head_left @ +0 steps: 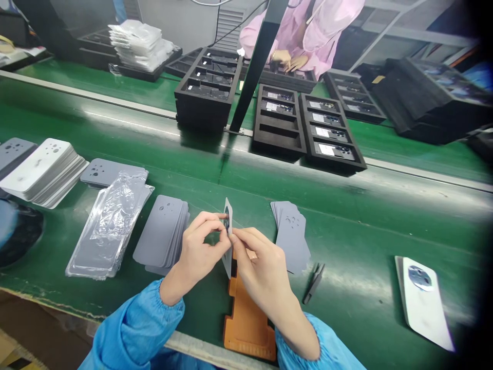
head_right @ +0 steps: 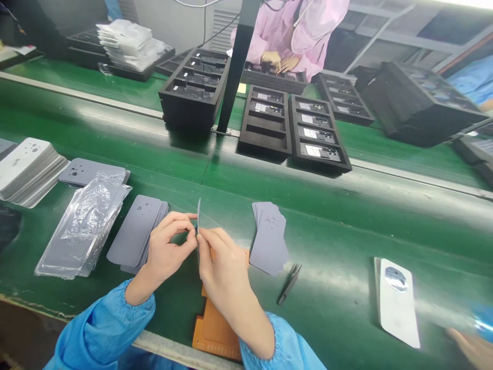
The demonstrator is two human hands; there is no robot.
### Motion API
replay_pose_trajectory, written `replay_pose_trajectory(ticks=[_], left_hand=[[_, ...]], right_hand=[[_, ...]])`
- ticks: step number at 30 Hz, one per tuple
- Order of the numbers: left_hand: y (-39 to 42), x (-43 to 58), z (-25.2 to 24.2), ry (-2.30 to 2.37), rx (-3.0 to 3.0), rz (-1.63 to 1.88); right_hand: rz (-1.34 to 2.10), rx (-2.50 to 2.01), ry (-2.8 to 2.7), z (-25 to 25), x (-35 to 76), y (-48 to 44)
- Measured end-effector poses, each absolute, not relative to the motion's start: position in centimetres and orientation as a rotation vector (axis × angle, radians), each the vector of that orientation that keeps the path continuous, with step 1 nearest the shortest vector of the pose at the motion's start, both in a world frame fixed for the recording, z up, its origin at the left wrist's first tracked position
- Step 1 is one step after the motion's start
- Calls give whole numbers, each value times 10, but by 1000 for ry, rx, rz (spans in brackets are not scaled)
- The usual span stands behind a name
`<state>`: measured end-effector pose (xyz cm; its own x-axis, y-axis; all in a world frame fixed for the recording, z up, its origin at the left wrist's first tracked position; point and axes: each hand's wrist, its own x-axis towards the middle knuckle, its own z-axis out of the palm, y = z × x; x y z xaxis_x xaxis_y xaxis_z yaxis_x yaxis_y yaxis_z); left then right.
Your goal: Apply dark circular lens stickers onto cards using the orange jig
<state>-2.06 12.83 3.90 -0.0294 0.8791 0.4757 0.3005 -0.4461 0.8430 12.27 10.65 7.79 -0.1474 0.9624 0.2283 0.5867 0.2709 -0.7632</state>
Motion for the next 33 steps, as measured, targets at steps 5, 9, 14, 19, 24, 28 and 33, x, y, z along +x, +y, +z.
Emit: replay_pose_trajectory(ticks=[5,9,14,19,24,28,33], left_hand=[[130,-22,39,1210,1759,1473],[132,-23,40,1182,1779,1465],[131,-22,40,1153,1807,1461],[131,-22,38,1133,1858,1496],[129,-22,40,1158,1891,1496],[128,-22,40,1203,1927,1500],[129,-22,36,1241,1902,1514]], right_hand=[[681,-1416,-1814,79,125,109],[672,-1419,-1801,80,127,111],[661,-1425,-1805,79,129,110],[627,-1442,-1839,77,127,109],[528,-1436,-1891,75,121,107],[460,-1386,-1898,75,117,106],[518,-1386,-1894,76,116,107]])
